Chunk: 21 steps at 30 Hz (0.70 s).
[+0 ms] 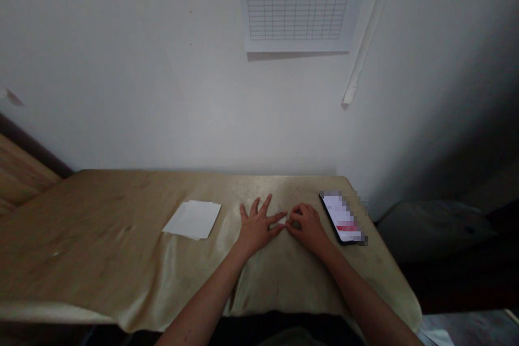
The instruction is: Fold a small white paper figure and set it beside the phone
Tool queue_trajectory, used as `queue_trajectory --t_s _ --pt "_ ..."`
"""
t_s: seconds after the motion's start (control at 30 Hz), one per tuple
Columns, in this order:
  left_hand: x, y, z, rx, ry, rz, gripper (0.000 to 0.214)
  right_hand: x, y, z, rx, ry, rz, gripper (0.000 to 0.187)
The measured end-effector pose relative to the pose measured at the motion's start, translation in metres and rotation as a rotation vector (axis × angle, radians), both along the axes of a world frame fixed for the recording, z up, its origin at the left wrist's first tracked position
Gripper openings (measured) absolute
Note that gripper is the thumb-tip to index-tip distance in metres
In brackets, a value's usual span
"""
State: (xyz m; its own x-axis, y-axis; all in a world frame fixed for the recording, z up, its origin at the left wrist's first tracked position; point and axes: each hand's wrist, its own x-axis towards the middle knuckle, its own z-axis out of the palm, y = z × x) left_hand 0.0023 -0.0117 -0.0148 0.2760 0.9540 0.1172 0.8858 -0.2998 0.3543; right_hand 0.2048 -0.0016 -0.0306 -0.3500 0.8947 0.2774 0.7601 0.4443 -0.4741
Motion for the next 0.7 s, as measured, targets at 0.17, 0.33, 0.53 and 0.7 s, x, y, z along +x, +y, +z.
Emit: queue_trajectory --t_s 0.17,0.33,0.53,0.7 --pt "0.0002 -0.0003 -0.0001 -0.001 -0.010 0.013 0.040 0.0001 0.0002 0.0001 -0.008 0.003 -0.003 0.004" --pt "0.0001 0.0004 -0.0014 0.015 -0.025 0.017 0.040 0.0002 0.0005 -0.0012 -0.005 -0.003 -0.005 0.004" --pt "0.0005 0.0004 -0.0032 0.021 -0.001 0.024 0.041 -0.0005 0.0011 -0.0014 0.001 -0.007 -0.008 0.004" --pt "-0.0017 0.0016 -0.0038 0.030 -0.005 0.032 0.045 -0.0003 0.0015 -0.0026 0.008 0.007 -0.009 0.005"
